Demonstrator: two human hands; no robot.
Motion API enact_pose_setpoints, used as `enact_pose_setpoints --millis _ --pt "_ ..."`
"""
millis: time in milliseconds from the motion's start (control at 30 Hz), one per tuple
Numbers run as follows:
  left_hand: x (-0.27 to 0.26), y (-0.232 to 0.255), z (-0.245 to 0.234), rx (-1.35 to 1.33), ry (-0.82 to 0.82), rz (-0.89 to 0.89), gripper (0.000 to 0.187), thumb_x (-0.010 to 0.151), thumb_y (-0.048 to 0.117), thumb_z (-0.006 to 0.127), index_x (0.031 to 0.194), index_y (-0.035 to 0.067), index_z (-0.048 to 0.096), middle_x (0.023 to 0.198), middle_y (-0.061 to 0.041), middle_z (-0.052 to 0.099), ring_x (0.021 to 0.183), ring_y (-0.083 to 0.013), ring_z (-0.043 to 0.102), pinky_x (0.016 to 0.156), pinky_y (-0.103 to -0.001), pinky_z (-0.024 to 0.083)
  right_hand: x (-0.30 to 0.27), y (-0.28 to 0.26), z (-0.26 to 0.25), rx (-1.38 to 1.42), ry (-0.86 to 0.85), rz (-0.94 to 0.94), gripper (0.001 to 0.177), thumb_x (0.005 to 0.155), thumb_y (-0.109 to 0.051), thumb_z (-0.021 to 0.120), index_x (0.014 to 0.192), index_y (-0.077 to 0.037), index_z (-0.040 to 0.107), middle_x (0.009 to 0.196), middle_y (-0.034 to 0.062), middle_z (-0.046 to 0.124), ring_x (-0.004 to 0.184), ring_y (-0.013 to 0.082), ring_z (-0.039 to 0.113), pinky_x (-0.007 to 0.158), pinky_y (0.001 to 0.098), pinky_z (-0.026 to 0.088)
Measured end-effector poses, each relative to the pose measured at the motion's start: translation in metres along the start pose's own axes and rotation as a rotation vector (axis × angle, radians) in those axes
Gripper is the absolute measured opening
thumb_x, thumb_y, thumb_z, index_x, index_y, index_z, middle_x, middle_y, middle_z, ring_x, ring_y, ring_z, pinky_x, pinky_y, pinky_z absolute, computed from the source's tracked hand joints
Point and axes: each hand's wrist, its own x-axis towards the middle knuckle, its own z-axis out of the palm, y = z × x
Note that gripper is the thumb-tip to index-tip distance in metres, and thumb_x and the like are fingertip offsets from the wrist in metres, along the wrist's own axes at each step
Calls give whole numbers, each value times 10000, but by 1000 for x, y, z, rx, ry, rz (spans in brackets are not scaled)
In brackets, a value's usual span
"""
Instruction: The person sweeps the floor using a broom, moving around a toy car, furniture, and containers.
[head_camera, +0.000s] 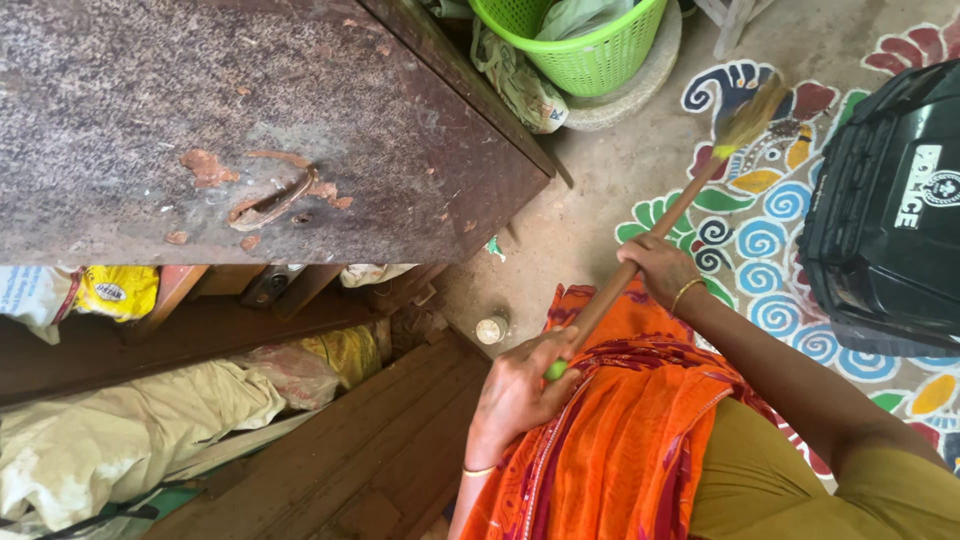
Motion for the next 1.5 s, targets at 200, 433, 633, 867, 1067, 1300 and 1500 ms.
enact_pose_setpoints --millis 200,433,633,867,1067,1300,1500 --pt "-8 11 -22 -28 113 286 252 843 86 812 1019 33 640 1230 -172 748 1236 -344 696 1010 -418 604 13 -38 -9 131 -289 272 127 994 -92 560 1003 -193 635 1020 36 690 813 230 718 690 355 595" --pt "-7 18 -25 -44 24 267 254 821 64 805 977 36 606 1229 -163 746 1261 -361 689 982 -417 600 8 -41 8 357 -162 65 173 894 6 587 962 -139 652 1000 82 686 985 301 665 845 408 538" --pt "5 -17 14 -96 -52 12 484 812 80 825 1257 11 650 1026 -147 755 958 -283 790 870 -364 636 -19 7 13 186 -249 161 211 906 -24 557 963 -187 677 968 62 685 926 271 691 834 379 562" --pt "16 -29 37 -89 -110 75 487 863 59 784 1305 -10 592 1126 -156 756 889 -260 776 786 -342 646 -20 45 -18 -22 -193 245 186 812 -53 638 961 -164 644 994 63 664 925 293 680 781 402 569" --pt "12 -17 7 -48 -76 283 317 872 52 806 1147 17 653 1370 -228 658 1174 -324 715 912 -361 616 -8 9 -24 5 16 179 171 885 -24 595 986 -156 636 1017 77 658 933 319 676 760 420 564" --pt "12 14 -14 -109 -127 281 366 811 88 843 1121 19 663 1357 -192 695 1299 -352 668 1068 -428 562 -23 -7 -8 160 -167 227 179 896 -24 566 975 -168 636 983 51 671 880 293 692 751 399 573" --pt "22 -10 23 -196 -279 -14 399 838 108 803 1196 33 646 1386 -147 672 1105 -284 752 899 -342 645 -49 23 -7 5 -351 392 96 946 -133 646 901 -218 659 964 10 673 888 251 715 776 374 593"
